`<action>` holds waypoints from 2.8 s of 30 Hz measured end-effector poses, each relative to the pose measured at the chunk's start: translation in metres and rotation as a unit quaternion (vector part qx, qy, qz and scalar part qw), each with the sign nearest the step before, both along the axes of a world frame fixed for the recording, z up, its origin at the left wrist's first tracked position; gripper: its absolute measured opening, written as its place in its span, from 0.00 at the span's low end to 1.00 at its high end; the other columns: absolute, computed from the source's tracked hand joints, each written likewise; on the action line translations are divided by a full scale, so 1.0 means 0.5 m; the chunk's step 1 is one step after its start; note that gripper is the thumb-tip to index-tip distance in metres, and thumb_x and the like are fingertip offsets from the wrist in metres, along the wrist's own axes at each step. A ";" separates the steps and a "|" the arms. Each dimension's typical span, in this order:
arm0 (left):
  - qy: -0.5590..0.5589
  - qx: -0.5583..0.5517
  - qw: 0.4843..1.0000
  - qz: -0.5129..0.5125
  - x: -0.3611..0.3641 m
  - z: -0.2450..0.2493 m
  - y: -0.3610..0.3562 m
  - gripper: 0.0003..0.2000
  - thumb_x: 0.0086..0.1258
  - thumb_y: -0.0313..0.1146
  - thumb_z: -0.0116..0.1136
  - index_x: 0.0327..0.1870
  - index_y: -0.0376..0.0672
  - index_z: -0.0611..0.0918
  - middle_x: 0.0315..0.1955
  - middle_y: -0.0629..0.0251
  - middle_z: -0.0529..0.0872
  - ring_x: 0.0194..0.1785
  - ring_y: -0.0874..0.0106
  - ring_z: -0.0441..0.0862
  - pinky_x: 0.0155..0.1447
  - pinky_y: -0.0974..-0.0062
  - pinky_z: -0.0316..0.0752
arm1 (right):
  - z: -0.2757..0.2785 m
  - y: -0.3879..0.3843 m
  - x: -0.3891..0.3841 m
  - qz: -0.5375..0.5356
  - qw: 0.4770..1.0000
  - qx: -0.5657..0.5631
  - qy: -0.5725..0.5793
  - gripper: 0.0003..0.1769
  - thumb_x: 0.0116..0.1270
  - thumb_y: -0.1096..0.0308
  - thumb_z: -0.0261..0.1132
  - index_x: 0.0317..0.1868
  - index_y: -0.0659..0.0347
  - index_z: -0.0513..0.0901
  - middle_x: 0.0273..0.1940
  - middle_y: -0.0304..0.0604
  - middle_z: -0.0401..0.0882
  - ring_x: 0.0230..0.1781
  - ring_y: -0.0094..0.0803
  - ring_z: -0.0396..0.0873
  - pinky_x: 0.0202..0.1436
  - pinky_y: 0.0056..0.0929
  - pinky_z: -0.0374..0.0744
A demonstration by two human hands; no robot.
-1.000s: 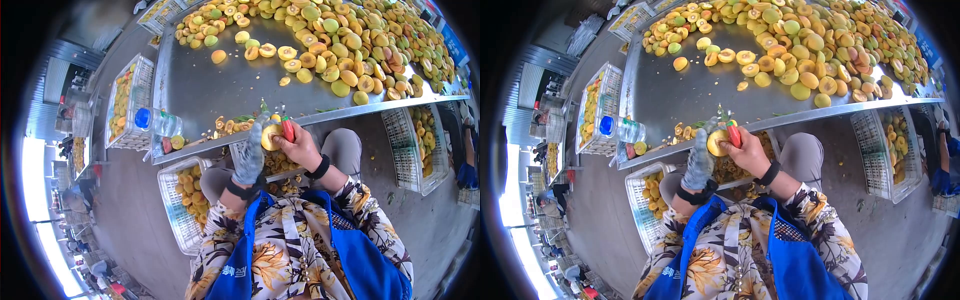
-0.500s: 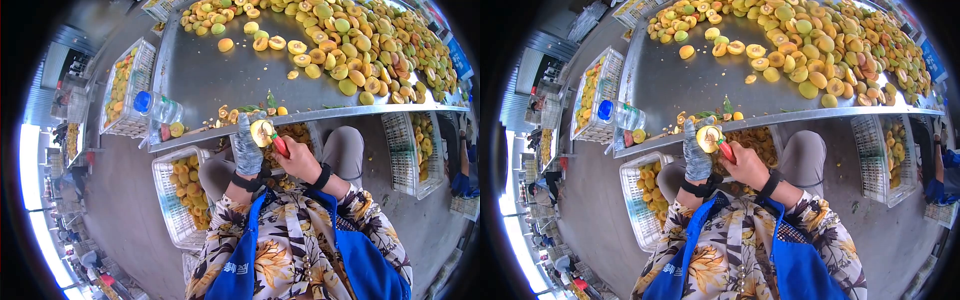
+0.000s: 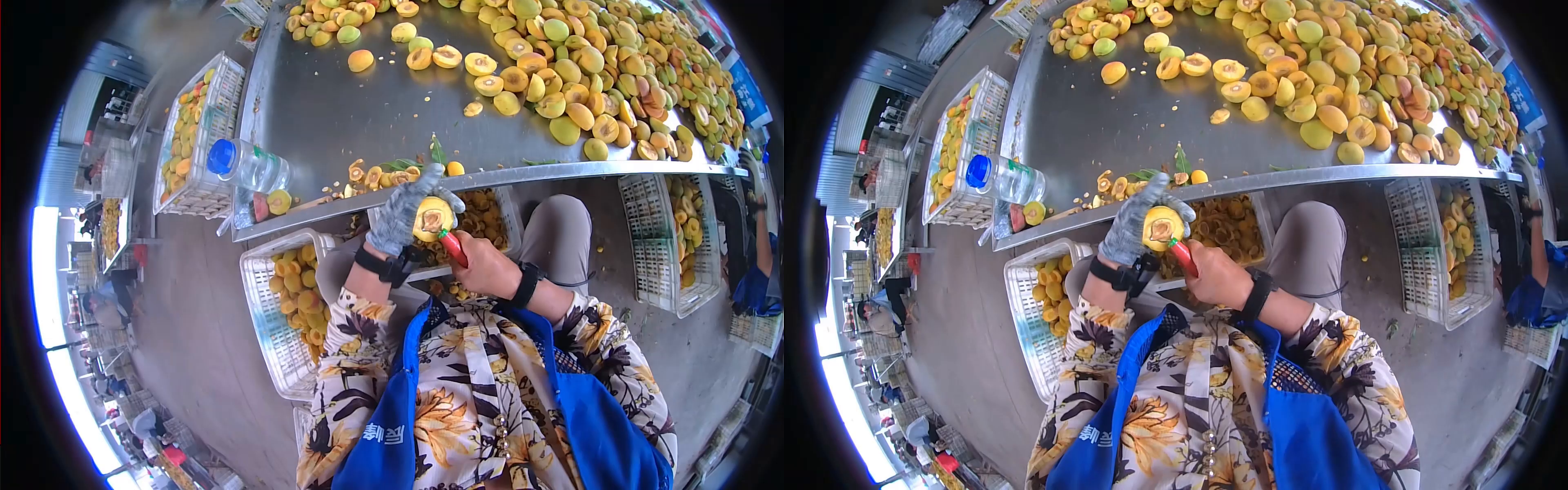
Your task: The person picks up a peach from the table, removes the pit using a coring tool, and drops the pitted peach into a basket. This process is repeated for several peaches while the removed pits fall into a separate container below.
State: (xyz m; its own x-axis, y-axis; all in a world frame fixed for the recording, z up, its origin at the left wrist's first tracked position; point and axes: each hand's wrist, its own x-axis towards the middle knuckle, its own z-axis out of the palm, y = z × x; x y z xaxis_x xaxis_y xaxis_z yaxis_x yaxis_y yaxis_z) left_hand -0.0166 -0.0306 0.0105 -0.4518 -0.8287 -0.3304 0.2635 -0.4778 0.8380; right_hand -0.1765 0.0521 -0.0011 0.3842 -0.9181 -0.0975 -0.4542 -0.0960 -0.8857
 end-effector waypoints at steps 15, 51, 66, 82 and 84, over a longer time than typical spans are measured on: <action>-0.016 -0.116 0.954 0.276 -0.040 -0.012 0.048 0.14 0.66 0.41 0.57 0.37 0.37 0.80 0.28 0.60 0.83 0.28 0.71 0.82 0.28 0.75 0.79 | 0.062 -0.013 0.011 0.019 0.875 0.382 -0.296 0.05 0.57 0.75 0.57 0.35 0.61 0.70 0.20 0.36 0.69 0.14 0.20 0.67 0.16 0.22 0.67; -0.489 -0.351 0.708 0.370 0.479 -0.141 0.217 0.19 0.69 0.42 0.51 0.56 0.42 0.71 0.36 0.60 0.81 0.33 0.67 0.79 0.34 0.73 0.77 | -0.101 -0.024 -0.001 -0.019 0.991 -0.042 0.128 0.14 0.52 0.64 0.65 0.33 0.65 0.73 0.27 0.55 0.77 0.32 0.52 0.76 0.37 0.45 0.74; 0.041 -0.182 0.978 0.095 0.221 0.036 -0.182 0.13 0.68 0.31 0.51 0.50 0.35 0.77 0.50 0.55 0.77 0.54 0.63 0.76 0.59 0.70 0.72 | 0.054 -0.074 -0.228 -0.310 0.949 -0.027 -0.055 0.17 0.55 0.67 0.65 0.44 0.64 0.76 0.23 0.46 0.76 0.23 0.31 0.76 0.31 0.29 0.74; -0.602 -0.165 0.751 0.217 0.220 -0.184 -0.776 0.46 0.47 0.69 0.58 0.66 0.52 0.64 0.64 0.44 0.61 0.71 0.50 0.50 0.70 0.59 0.54 | -0.461 0.395 -0.894 -0.644 0.675 0.125 0.338 0.19 0.56 0.61 0.58 0.45 0.63 0.75 0.40 0.52 0.78 0.43 0.50 0.76 0.45 0.41 0.74; -0.598 -0.127 0.754 0.240 0.132 -0.111 -0.751 0.46 0.46 0.64 0.64 0.67 0.52 0.64 0.65 0.45 0.60 0.69 0.49 0.53 0.69 0.60 0.57 | -0.611 0.575 -0.901 -0.594 0.617 0.206 0.474 0.16 0.55 0.60 0.61 0.40 0.61 0.74 0.28 0.51 0.78 0.31 0.50 0.79 0.35 0.47 0.77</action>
State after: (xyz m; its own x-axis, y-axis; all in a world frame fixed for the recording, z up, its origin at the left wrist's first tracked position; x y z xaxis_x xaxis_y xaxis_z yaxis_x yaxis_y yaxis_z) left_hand 0.0495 -0.4061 -0.0447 0.4155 -0.9072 -0.0663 -0.6628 -0.3518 0.6610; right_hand -0.6269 0.3395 -0.3065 -0.9440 -0.3200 -0.0804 -0.3205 0.9472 -0.0065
